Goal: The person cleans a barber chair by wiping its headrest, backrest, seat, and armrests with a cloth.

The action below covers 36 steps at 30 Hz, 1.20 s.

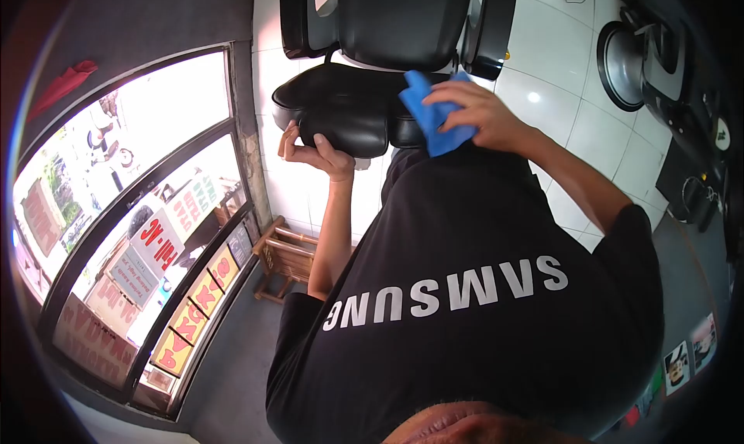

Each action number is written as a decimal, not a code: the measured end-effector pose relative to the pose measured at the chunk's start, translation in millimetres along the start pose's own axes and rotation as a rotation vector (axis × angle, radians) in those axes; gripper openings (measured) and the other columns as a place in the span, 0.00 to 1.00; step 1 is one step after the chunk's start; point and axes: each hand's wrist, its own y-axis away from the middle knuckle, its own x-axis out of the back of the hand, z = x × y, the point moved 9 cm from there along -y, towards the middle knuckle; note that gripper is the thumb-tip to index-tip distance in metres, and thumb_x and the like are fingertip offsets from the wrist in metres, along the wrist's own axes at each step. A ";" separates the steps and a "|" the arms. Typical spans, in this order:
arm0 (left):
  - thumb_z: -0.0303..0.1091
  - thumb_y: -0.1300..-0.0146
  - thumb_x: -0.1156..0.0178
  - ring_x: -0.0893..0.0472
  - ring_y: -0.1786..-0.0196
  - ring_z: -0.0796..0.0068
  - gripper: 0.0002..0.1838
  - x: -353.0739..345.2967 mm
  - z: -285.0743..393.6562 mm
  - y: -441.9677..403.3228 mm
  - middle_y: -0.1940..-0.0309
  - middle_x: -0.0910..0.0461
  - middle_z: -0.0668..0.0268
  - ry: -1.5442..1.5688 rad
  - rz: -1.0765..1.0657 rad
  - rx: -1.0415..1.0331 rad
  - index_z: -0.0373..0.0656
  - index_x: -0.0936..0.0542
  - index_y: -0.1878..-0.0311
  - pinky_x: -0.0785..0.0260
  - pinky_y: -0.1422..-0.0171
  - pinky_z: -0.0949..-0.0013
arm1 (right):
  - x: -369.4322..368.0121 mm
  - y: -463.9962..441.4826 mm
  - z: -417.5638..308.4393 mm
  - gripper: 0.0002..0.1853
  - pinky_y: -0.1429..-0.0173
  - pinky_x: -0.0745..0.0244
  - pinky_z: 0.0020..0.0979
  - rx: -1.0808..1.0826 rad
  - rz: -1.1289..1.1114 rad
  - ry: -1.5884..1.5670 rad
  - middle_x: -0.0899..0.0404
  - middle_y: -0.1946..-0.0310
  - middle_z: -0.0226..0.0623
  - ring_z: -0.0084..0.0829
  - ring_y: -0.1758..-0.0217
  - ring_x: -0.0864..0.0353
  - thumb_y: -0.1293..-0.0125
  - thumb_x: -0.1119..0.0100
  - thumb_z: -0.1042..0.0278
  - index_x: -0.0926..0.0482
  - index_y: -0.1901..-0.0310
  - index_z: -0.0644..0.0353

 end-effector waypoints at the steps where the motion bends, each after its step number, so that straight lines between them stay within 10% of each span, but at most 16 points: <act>1: 0.37 0.30 0.49 0.35 0.34 0.57 0.20 0.9 1.5 0.9 0.44 0.38 0.56 -0.015 -0.011 -0.003 0.37 0.36 0.40 0.45 0.25 0.47 | 3.9 14.5 13.5 0.23 0.23 0.32 0.45 -0.102 0.067 -0.025 0.19 0.33 0.33 0.43 0.24 0.27 0.55 0.40 0.89 0.10 0.58 0.55; 4: 0.34 0.28 0.45 0.34 0.35 0.55 0.19 -0.2 4.6 -2.1 0.45 0.36 0.54 0.028 -0.027 -0.004 0.35 0.34 0.41 0.45 0.25 0.47 | 14.3 44.3 37.6 0.26 0.23 0.32 0.41 -0.383 0.379 -0.196 0.19 0.32 0.32 0.45 0.25 0.27 0.56 0.43 0.90 0.10 0.55 0.56; 7: 0.36 0.27 0.40 0.33 0.36 0.53 0.19 -6.1 23.5 -13.9 0.45 0.33 0.52 -0.257 -0.181 -0.062 0.31 0.30 0.43 0.45 0.27 0.46 | -1.2 13.5 -17.3 0.31 0.23 0.33 0.45 -0.169 0.482 -0.089 0.21 0.30 0.30 0.44 0.24 0.28 0.57 0.42 0.88 0.11 0.49 0.52; 14: 0.43 0.27 0.35 0.25 0.36 0.51 0.17 -23.6 34.8 -28.7 0.44 0.22 0.53 -0.257 -0.370 -0.184 0.40 0.18 0.46 0.39 0.30 0.50 | -85.2 24.1 -42.3 0.42 0.14 0.45 0.53 -0.014 0.219 0.396 0.34 0.18 0.29 0.41 0.14 0.39 0.50 0.36 0.67 0.23 0.27 0.37; 20: 0.38 0.27 0.38 0.16 0.53 0.58 0.10 -17.7 33.3 -26.1 0.59 0.12 0.64 -0.133 -0.198 -0.222 0.41 0.14 0.58 0.29 0.39 0.56 | -78.7 82.9 12.9 0.39 0.13 0.45 0.50 -0.171 0.607 -0.003 0.33 0.20 0.40 0.52 0.14 0.41 0.44 0.43 0.77 0.25 0.26 0.52; 23: 0.36 0.27 0.40 0.15 0.56 0.57 0.11 -18.8 29.2 -20.7 0.64 0.12 0.62 -0.084 -0.135 -0.269 0.41 0.13 0.62 0.28 0.40 0.55 | -76.5 70.0 12.1 0.33 0.13 0.50 0.46 -0.298 0.758 -0.161 0.33 0.20 0.45 0.54 0.14 0.43 0.33 0.44 0.66 0.27 0.26 0.64; 29: 0.35 0.24 0.45 0.15 0.59 0.59 0.15 -16.2 30.5 -19.6 0.66 0.12 0.63 -0.134 -0.126 -0.231 0.43 0.13 0.66 0.27 0.44 0.56 | -105.1 -44.3 -91.8 0.38 0.16 0.43 0.55 0.058 0.404 0.391 0.28 0.23 0.28 0.47 0.16 0.39 0.50 0.33 0.69 0.20 0.31 0.43; 36: 0.35 0.20 0.47 0.15 0.58 0.62 0.15 -11.3 33.4 -20.2 0.64 0.12 0.63 -0.103 -0.125 -0.212 0.42 0.13 0.59 0.26 0.43 0.59 | -81.2 41.0 -56.1 0.32 0.18 0.40 0.51 0.017 0.377 0.440 0.25 0.25 0.31 0.47 0.19 0.33 0.45 0.38 0.71 0.18 0.35 0.50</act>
